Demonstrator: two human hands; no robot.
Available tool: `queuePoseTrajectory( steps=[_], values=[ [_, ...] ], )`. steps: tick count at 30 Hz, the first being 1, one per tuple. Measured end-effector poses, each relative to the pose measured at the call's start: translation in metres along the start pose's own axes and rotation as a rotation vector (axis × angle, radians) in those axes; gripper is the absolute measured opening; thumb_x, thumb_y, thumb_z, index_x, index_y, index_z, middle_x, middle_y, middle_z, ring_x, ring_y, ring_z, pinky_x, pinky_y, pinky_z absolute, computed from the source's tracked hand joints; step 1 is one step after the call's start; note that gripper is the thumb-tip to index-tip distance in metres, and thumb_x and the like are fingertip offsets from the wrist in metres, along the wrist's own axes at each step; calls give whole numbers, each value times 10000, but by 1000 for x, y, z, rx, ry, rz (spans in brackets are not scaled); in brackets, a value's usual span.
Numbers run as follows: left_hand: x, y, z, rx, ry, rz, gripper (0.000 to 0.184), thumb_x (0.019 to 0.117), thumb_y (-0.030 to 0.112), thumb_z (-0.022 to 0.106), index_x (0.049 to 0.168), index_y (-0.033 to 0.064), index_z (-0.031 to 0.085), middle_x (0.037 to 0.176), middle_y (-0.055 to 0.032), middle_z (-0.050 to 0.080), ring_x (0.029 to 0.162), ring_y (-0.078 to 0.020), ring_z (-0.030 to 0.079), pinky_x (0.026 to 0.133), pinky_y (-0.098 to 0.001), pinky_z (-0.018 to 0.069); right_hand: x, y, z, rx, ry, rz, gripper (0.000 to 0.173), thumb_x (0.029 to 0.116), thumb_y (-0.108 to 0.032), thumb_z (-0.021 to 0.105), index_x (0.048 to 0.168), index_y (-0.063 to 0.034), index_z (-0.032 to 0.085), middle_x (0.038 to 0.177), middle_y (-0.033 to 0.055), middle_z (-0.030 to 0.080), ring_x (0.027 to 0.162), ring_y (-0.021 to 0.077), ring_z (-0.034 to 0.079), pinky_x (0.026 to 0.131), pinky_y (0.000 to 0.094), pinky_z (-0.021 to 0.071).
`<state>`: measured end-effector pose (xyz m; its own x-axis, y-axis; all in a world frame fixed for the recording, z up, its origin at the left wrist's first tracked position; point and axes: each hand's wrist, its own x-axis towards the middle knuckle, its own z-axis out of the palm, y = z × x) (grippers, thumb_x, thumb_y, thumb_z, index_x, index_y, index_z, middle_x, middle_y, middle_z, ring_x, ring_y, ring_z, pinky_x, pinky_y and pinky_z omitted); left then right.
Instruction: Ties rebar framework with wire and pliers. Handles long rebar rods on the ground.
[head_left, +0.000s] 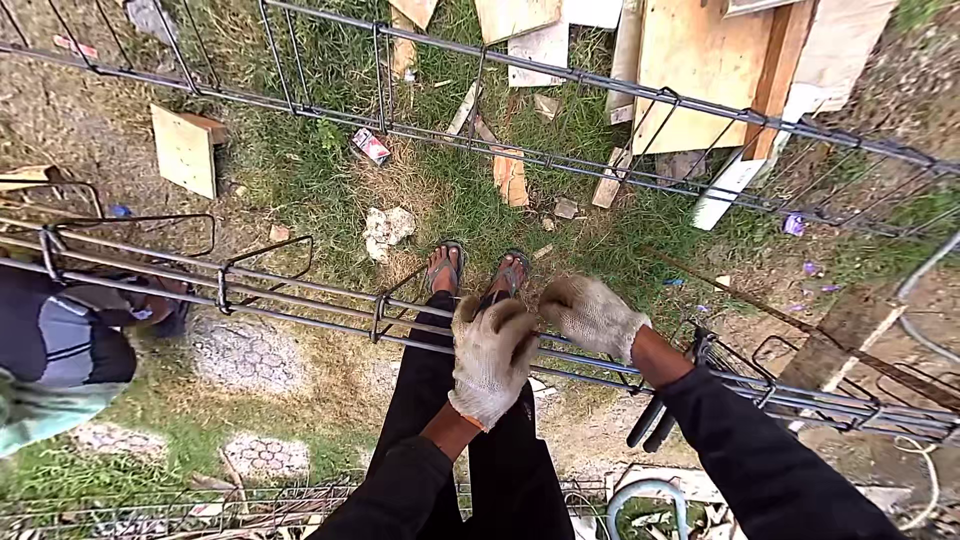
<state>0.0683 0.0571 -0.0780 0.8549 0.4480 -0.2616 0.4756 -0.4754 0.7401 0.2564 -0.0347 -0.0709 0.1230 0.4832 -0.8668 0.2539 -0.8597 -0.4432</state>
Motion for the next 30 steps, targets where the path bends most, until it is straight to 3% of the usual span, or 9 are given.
queuePoseTrajectory(
  steps=[3,5,9,13,17,20,24,26,30],
  values=[
    [1,5,-3,-21,3,-84,416,837,275,799,1219,156,682,1182,6,718,1247,-250,589,1181,-570,331,-20,1,15,-11,111,24,239,1014,-289,559,902,-165,730,762,32,677,723,223,674,645,523,555],
    [4,2,-5,-13,-34,-67,404,884,286,749,1256,143,678,1165,16,725,1173,-183,634,1174,-557,342,-28,2,23,-63,173,14,235,998,-307,549,878,-191,714,742,9,665,706,212,668,617,516,546],
    [12,2,-13,15,-192,-31,202,973,319,631,1053,202,774,1139,51,737,1089,-125,664,1133,-523,378,-53,-1,44,-75,333,-72,221,963,-275,559,850,-165,714,733,-1,659,689,187,669,591,477,556],
    [36,4,-35,-5,-484,-125,166,982,324,631,1001,253,780,1166,100,714,1118,-90,640,1106,-547,384,-65,-14,54,4,390,-65,223,961,-274,558,824,-155,688,710,-2,631,658,175,646,569,456,545],
    [69,4,-46,-104,-805,-235,145,982,307,640,959,258,775,1095,90,728,1020,-99,681,916,-515,552,-73,-26,43,55,333,-15,213,970,-297,572,868,-177,716,749,-14,661,711,168,666,613,465,557],
    [89,-6,-47,-181,-979,-207,139,956,338,663,930,263,777,972,90,733,890,-89,685,797,-442,581,-73,-25,36,-6,301,-49,199,989,-310,570,904,-203,715,792,-24,682,740,157,683,616,459,566],
    [89,-14,-59,-267,-1020,-125,186,988,279,609,1059,244,777,1083,100,730,1010,-36,670,904,-350,570,-74,-24,33,-75,293,-73,198,995,-290,566,928,-192,724,811,-17,688,762,164,688,648,450,578],
    [86,-12,-62,-284,-1000,-145,227,1025,249,558,1132,233,758,1070,94,732,988,-31,675,894,-339,573,-74,-26,36,-123,302,-73,197,987,-285,566,926,-175,718,809,2,683,769,190,693,647,457,576],
    [82,-13,-52,-263,-902,-180,184,1017,239,576,1022,217,758,903,79,716,840,-51,666,773,-340,563,-71,-27,44,-185,334,-75,207,991,-299,561,915,-173,707,832,14,685,787,208,699,636,473,577]
  ],
)
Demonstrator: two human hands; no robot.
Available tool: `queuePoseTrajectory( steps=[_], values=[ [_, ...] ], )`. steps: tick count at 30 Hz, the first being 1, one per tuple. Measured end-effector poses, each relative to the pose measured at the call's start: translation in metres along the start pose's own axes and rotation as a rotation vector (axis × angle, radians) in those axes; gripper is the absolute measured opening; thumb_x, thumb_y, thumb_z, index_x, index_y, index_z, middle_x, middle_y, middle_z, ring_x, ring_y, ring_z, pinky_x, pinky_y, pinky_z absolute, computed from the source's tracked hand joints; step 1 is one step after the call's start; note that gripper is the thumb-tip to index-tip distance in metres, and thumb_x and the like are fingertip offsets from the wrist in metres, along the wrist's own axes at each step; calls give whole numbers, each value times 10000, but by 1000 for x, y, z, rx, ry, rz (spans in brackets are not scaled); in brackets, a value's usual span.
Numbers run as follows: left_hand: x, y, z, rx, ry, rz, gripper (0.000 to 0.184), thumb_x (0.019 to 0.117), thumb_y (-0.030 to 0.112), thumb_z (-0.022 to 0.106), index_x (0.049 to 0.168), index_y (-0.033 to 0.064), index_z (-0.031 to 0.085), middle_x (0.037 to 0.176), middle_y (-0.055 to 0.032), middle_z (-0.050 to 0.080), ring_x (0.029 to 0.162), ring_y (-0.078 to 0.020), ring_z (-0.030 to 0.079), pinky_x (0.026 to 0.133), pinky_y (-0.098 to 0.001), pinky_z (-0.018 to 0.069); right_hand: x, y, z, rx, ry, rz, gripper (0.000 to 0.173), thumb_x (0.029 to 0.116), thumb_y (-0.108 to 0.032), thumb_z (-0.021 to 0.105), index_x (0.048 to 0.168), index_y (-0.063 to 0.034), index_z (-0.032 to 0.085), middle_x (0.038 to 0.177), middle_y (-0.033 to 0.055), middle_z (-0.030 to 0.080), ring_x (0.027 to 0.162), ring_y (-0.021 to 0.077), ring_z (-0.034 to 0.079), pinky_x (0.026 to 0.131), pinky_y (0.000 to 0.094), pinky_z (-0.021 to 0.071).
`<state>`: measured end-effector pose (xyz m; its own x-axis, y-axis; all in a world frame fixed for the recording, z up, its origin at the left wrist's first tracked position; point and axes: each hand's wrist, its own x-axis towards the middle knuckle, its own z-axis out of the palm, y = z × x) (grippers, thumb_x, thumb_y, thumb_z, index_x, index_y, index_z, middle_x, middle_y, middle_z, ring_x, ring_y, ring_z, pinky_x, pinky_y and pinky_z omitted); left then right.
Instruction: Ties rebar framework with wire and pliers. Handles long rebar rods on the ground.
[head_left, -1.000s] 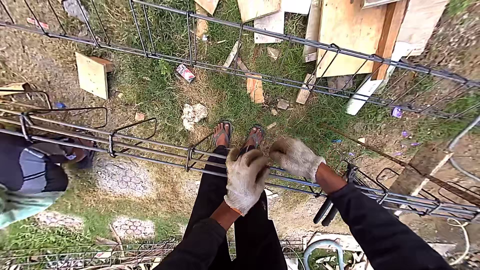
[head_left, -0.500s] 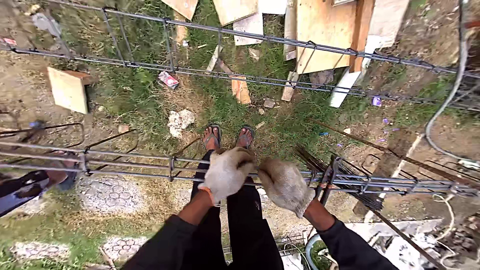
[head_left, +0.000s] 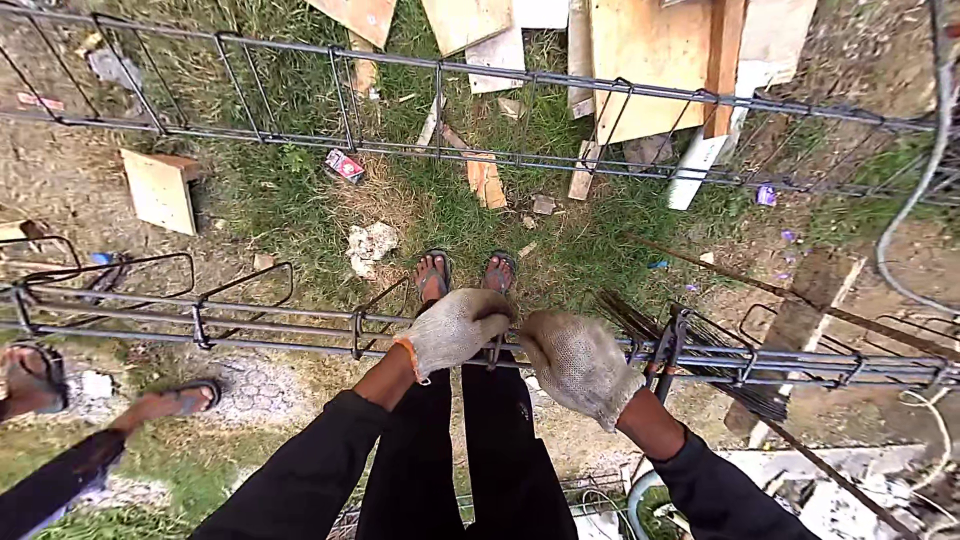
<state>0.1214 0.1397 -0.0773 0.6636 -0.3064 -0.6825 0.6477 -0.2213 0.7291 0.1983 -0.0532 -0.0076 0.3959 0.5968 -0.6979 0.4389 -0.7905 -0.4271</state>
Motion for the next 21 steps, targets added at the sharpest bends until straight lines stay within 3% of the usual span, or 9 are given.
queuePoseTrajectory(
  steps=[5,8,11,12,14,16,18,19,21],
  values=[
    [13,-3,0,23,-10,-48,146,984,279,651,952,198,768,848,53,710,791,-82,663,743,-383,560,4,-6,1,-91,61,-82,168,960,-262,593,866,-164,692,758,21,659,686,223,673,553,458,536],
    [21,1,-3,-25,-34,-33,102,945,223,685,895,166,754,800,33,691,741,-96,642,690,-375,532,10,-10,-9,-98,74,-138,123,942,-269,638,896,-172,697,759,32,652,663,245,658,523,474,513],
    [14,17,-7,-110,3,-90,151,920,120,731,1071,127,729,912,-12,710,826,-129,670,792,-387,562,26,-23,-33,-154,-25,-113,125,924,-268,696,879,-152,684,718,58,634,636,285,651,493,498,493],
    [14,8,-4,-111,30,-42,164,923,157,729,1087,147,732,923,13,726,840,-98,686,803,-361,584,30,-27,-41,-157,-58,-111,110,906,-245,722,878,-143,693,719,70,638,644,298,653,503,510,493],
    [10,-8,-1,-117,69,143,110,973,194,662,1025,128,732,860,21,707,791,-73,665,729,-333,561,41,-35,-55,-224,-176,-106,98,920,-242,712,897,-147,702,779,73,664,728,303,673,581,527,515],
    [-19,25,-10,-184,120,197,138,947,38,577,892,30,703,753,-13,648,696,-49,603,637,-249,498,48,-36,-58,-251,-218,-130,109,937,-260,701,914,-155,717,818,74,686,780,304,687,628,536,532],
    [-57,135,-36,-150,85,-356,190,992,-126,472,884,-68,618,757,-80,535,691,-89,479,688,-207,429,52,-32,-54,-238,-207,-146,126,958,-284,678,948,-167,723,845,71,694,814,303,693,667,543,534],
    [-60,155,-38,-149,94,-476,176,993,-132,487,891,-79,620,752,-90,541,683,-94,468,684,-191,437,50,-31,-51,-212,-172,-146,122,956,-287,674,956,-176,726,853,65,697,824,296,694,681,544,535],
    [-49,95,-20,-157,133,-156,86,935,-59,636,889,8,665,742,-22,592,663,-41,536,648,-193,466,37,-22,-44,-72,-11,-144,157,966,-301,692,1046,-178,751,919,70,721,852,287,706,711,543,560]
  ],
)
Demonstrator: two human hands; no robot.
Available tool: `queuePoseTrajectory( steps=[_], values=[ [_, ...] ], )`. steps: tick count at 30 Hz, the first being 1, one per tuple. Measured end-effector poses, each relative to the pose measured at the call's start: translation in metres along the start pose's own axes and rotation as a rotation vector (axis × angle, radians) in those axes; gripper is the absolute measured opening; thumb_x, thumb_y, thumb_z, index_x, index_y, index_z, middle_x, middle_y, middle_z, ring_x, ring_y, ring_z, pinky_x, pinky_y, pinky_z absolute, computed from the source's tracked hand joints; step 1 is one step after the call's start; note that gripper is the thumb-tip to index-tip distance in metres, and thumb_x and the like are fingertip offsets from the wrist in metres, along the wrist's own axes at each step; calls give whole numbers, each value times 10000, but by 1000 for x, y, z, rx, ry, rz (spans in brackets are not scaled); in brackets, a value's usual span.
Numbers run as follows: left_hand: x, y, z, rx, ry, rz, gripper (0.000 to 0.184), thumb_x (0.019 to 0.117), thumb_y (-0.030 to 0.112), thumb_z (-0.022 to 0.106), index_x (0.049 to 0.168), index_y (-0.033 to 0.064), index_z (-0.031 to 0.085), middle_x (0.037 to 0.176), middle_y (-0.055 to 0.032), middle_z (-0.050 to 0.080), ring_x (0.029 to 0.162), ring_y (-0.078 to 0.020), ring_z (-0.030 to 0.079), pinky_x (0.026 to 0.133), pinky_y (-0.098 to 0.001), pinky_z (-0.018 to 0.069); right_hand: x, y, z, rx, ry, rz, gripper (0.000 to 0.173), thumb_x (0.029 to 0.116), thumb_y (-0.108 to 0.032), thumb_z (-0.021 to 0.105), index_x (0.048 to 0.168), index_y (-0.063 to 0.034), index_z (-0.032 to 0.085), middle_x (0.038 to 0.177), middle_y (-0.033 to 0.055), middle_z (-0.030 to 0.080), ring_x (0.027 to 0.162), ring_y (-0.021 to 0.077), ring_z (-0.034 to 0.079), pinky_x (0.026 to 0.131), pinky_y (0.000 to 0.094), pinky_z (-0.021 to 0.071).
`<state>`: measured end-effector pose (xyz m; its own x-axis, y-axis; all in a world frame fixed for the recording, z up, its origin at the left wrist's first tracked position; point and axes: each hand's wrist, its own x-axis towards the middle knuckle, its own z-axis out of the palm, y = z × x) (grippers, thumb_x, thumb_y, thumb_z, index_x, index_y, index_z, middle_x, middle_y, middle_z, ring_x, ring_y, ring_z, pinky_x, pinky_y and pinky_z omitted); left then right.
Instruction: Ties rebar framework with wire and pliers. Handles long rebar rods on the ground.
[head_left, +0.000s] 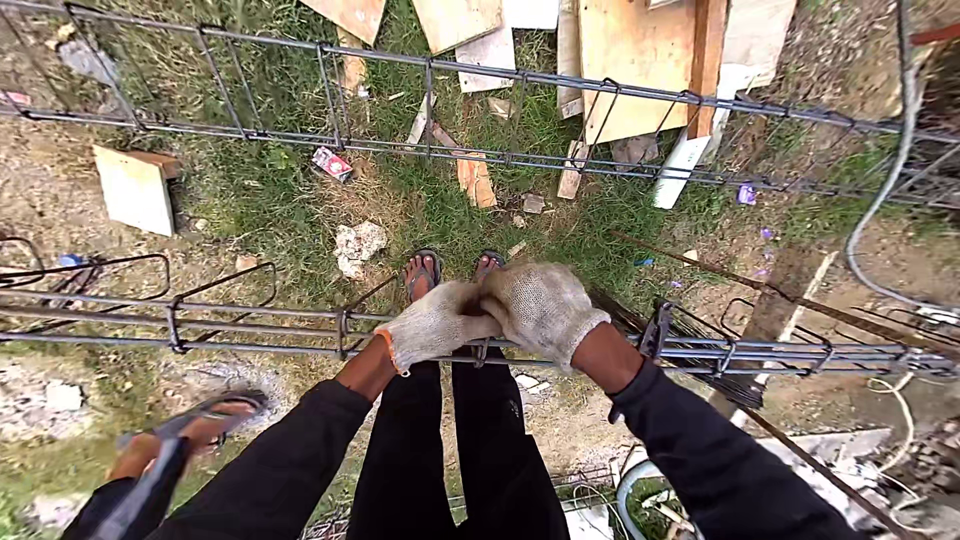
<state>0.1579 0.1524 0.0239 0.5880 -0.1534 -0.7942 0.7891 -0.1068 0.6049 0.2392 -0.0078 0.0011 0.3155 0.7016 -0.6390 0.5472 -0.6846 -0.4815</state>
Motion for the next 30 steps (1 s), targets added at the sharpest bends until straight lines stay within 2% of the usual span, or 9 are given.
queuePoseTrajectory(
  steps=[3,5,7,11,13,19,23,27,30],
  values=[
    [57,-86,19,117,-54,290,118,978,245,667,1000,195,771,944,59,731,870,-72,683,797,-354,587,-41,24,13,283,317,133,351,989,-319,675,1318,-197,672,1060,46,706,799,183,687,657,444,596],
    [64,-91,20,142,-67,233,203,1013,302,584,987,231,773,979,83,736,931,-68,685,847,-385,578,-72,41,22,396,518,340,350,1019,-292,624,1344,-167,646,1113,25,716,865,130,701,740,407,620],
    [66,-89,19,122,-71,175,228,1019,323,583,913,227,760,863,73,719,814,-81,673,742,-389,563,-111,55,41,360,694,587,352,1003,-275,631,1306,-96,650,1104,61,725,892,155,715,777,432,625],
    [79,-91,8,84,-157,175,288,1026,352,566,874,209,765,801,65,698,768,-75,653,711,-358,544,-163,66,90,221,565,964,630,891,-419,730,1363,-22,599,1253,249,632,1090,407,647,890,641,533],
    [77,-90,0,21,-113,183,338,1057,362,497,976,173,764,865,38,720,818,-89,676,769,-363,567,-166,65,117,199,494,1035,741,818,-417,816,1396,-28,562,1387,286,545,1161,443,619,896,641,535],
    [63,-96,-6,183,134,183,375,1063,405,459,1282,206,690,1112,19,736,1008,-100,696,918,-437,572,-166,70,126,262,537,1116,598,770,-67,767,1336,17,593,1295,290,574,1073,428,630,846,607,541],
    [51,-106,4,511,-58,272,355,960,417,647,1283,276,691,1172,43,713,1016,-123,676,908,-467,552,-178,61,84,872,578,1107,385,787,-88,666,1154,10,604,782,112,659,528,217,612,440,396,536],
    [56,-104,9,710,-151,231,370,965,377,635,1335,378,646,1181,65,717,1043,-157,682,885,-502,543,-172,51,43,1253,312,811,208,892,-110,697,975,32,569,767,168,682,612,277,669,562,421,596],
    [61,-101,5,623,-206,177,384,970,341,636,1351,395,640,1206,61,710,1095,-160,673,929,-513,548,-155,55,19,1235,12,603,181,817,-67,764,911,-19,618,877,172,707,718,300,705,643,458,628]
  ],
)
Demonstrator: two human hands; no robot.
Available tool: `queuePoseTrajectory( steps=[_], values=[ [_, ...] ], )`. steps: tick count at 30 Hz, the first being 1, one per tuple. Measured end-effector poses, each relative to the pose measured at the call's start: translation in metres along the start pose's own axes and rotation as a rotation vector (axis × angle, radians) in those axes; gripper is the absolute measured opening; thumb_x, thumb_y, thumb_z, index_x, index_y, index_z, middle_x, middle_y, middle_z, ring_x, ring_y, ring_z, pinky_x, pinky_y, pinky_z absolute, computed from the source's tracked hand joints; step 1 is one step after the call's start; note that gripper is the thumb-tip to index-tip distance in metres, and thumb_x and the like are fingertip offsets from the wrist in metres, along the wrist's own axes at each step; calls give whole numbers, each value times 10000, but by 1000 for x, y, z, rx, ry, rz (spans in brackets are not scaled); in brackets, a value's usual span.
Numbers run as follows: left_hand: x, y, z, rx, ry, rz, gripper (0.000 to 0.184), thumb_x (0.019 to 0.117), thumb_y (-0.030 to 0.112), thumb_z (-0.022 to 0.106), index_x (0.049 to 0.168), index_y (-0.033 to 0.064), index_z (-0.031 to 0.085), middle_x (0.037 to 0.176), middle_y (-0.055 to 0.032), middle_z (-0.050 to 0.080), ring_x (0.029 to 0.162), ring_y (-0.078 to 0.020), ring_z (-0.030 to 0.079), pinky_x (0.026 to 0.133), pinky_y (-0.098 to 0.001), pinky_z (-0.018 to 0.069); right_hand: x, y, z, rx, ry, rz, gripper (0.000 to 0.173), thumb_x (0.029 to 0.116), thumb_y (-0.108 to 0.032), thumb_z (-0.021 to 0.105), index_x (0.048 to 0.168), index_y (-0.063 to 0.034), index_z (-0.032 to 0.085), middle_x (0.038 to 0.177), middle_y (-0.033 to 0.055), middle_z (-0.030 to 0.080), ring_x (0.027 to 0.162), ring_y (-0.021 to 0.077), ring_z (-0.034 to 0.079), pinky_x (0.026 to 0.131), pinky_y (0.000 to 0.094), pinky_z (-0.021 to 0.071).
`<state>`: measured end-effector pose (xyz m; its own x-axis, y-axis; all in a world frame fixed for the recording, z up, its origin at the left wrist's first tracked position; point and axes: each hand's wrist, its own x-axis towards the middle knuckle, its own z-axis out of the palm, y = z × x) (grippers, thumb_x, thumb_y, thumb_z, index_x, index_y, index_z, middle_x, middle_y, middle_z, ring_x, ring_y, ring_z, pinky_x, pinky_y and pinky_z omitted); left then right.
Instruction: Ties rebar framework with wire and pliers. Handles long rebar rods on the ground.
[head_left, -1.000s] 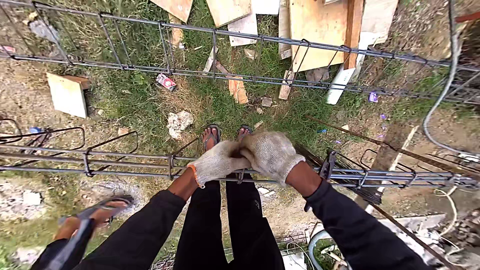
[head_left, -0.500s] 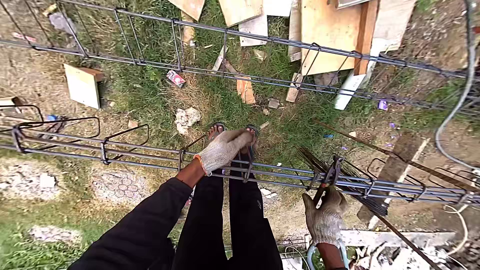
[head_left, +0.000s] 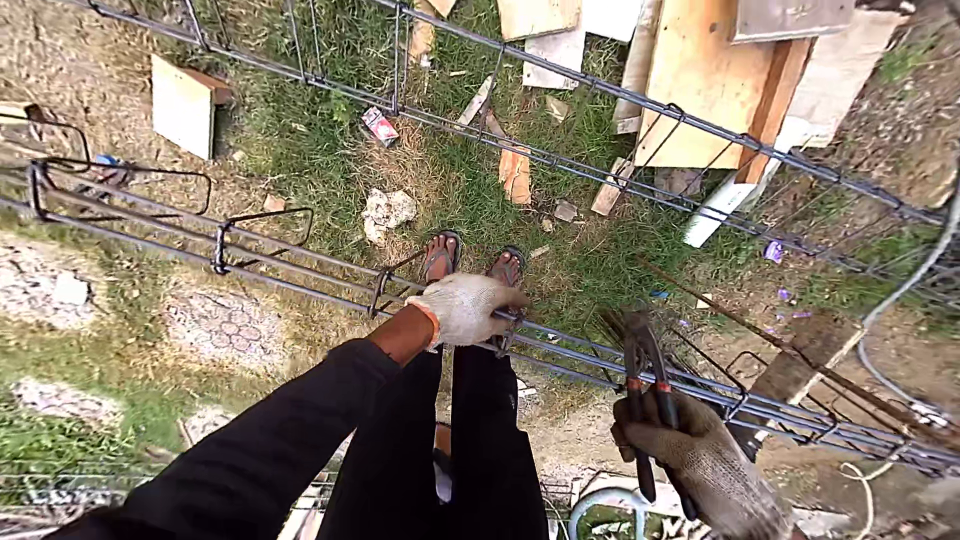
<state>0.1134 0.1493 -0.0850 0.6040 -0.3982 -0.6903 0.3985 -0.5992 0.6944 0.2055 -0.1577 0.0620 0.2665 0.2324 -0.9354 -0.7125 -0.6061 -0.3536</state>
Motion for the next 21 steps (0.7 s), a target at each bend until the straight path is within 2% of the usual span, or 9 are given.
queuePoseTrajectory(
  steps=[2,4,5,7,9,11,13,18,21],
  values=[
    [2,-3,-1,-28,-1,22,378,973,339,636,1348,388,649,1206,63,717,1108,-152,672,950,-510,541,12,-17,-6,-215,-165,-62,197,807,-61,751,991,-77,684,972,117,723,816,260,706,702,442,619],
    [3,-6,0,-30,2,33,370,970,343,630,1335,398,659,1167,63,728,1087,-159,679,930,-531,543,24,-35,-11,-692,-199,-200,353,766,-93,674,1094,-210,729,1035,-39,723,854,123,685,683,362,592],
    [3,-7,1,-24,6,35,362,970,349,627,1326,410,662,1145,67,732,1069,-162,683,911,-537,545,31,-42,-13,-971,-166,-309,396,737,-100,643,1094,-248,730,1079,-73,709,880,106,677,685,379,585],
    [3,-7,1,-11,10,25,358,974,362,619,1322,434,659,1122,68,736,1044,-168,690,885,-547,549,48,-60,-14,-1470,-128,-514,439,716,-85,682,1118,-249,746,1152,24,696,942,238,694,729,512,581],
    [3,-8,4,4,38,35,343,970,367,609,1301,436,668,1071,57,740,993,-186,696,832,-554,554,63,-76,-11,-1811,-118,-546,462,726,-98,781,1153,-272,749,1197,98,685,1046,366,663,882,646,506],
    [4,-10,8,21,76,64,327,966,356,599,1275,422,684,1015,50,740,950,-192,697,793,-535,551,74,-87,-2,-1988,-129,-521,498,712,-119,836,1178,-268,746,1245,135,673,1101,430,638,958,730,422],
    [3,-10,8,28,85,74,315,969,350,601,1267,410,687,996,37,736,939,-205,692,790,-529,545,80,-95,12,-2098,-162,-482,519,722,-172,863,1214,-273,731,1287,137,661,1125,445,625,978,760,381],
    [2,-9,7,48,82,86,300,963,334,612,1247,378,693,964,7,729,896,-235,690,751,-538,531,89,-109,32,-2140,-197,-544,523,712,-166,872,1206,-270,736,1273,140,666,1153,456,613,966,781,376],
    [0,-8,7,39,64,71,300,962,327,611,1245,378,694,965,-9,729,899,-258,690,745,-554,528,92,-119,37,-2165,-226,-601,459,750,-167,867,1180,-270,745,1243,133,674,1151,455,614,968,789,367]
  ],
)
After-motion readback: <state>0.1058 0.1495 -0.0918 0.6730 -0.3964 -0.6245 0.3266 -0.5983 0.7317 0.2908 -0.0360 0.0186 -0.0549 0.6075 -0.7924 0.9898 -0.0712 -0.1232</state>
